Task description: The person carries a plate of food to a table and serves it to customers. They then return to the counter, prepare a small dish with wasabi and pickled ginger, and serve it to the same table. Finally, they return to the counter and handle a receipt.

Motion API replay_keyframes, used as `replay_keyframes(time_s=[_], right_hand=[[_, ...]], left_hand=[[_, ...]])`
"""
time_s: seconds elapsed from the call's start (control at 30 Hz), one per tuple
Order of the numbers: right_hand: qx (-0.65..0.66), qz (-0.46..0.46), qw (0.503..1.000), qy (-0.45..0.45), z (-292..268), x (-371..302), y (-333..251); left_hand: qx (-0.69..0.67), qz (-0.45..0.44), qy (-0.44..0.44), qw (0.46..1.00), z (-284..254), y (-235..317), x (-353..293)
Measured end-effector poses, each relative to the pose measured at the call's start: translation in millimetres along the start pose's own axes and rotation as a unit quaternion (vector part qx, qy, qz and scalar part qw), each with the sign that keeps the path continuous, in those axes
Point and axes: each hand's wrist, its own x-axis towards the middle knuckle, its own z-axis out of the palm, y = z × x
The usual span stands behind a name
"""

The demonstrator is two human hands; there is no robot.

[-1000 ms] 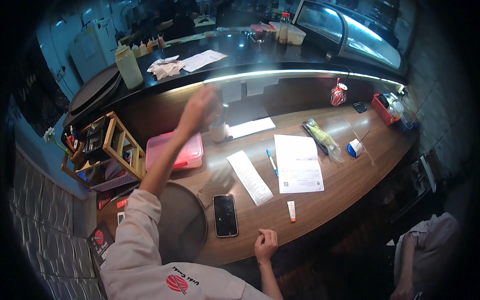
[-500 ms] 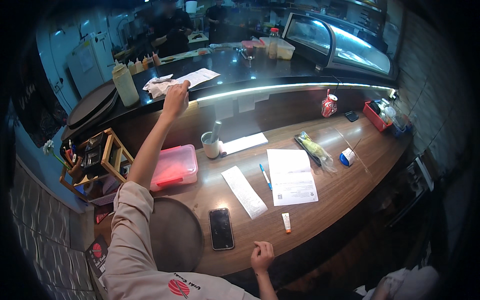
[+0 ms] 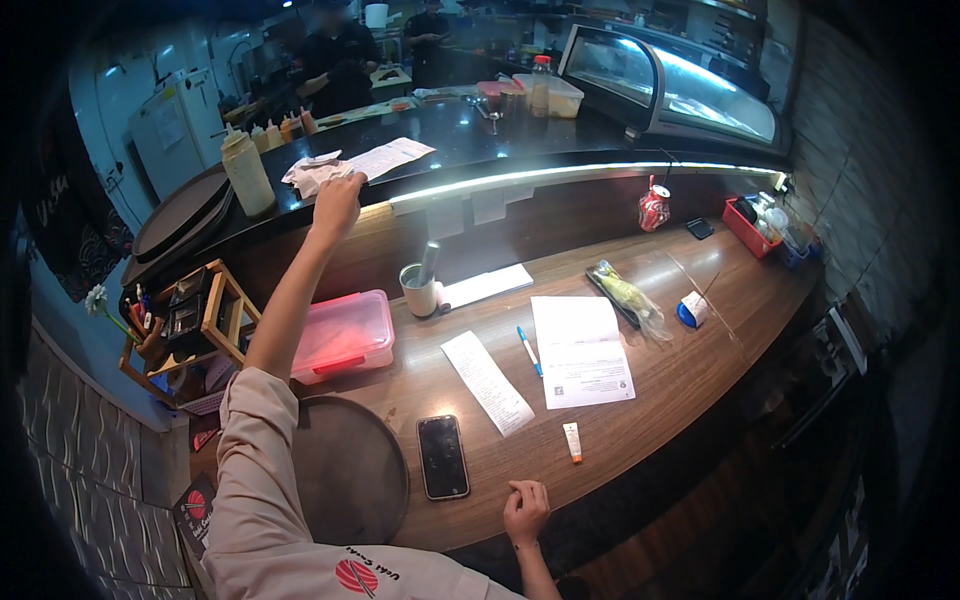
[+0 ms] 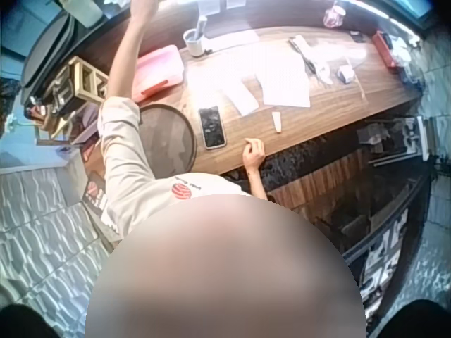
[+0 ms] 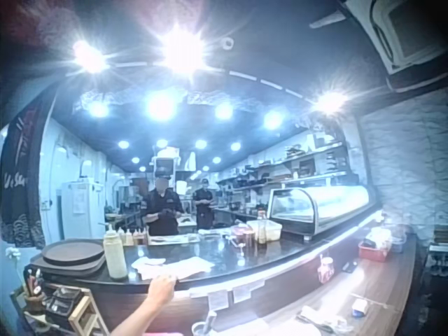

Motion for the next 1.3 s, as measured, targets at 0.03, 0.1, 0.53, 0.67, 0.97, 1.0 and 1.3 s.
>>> replay_keyframes(time_s=[0.03, 0.1, 0.53, 0.67, 0.97, 1.0, 1.3], right_hand=[[0.0, 0.0, 1.0, 0.0, 0, 0, 0], [-0.002, -0.001, 1.0, 0.0, 0, 1, 0], [-0.008, -0.003, 1.0, -0.001, 2, -1, 3], [-0.009, 0.003, 1.0, -0.001, 0, -1, 2], [-0.003, -0.007, 1.0, 0.006, 0, 0, -3], [-0.003, -0.007, 1.0, 0.007, 0, 0, -3], [0.003, -0.01, 1.0, 0.004, 0, 0, -2]], left_hand=[[-0.02, -0.013, 0.001, 1.0, 0, -1, 2], [-0.057, -0.049, -0.009, 0.997, 1, -5, 7], [-0.232, -0.093, 0.064, 0.966, 19, -24, 17], [-0.227, -0.108, 0.083, 0.964, 17, -18, 18], [-0.33, -0.132, 0.196, 0.914, -35, 17, 35], [-0.366, -0.133, 0.192, 0.901, -42, 21, 36], [-0.634, -0.184, 0.016, 0.751, -94, 27, 36]])
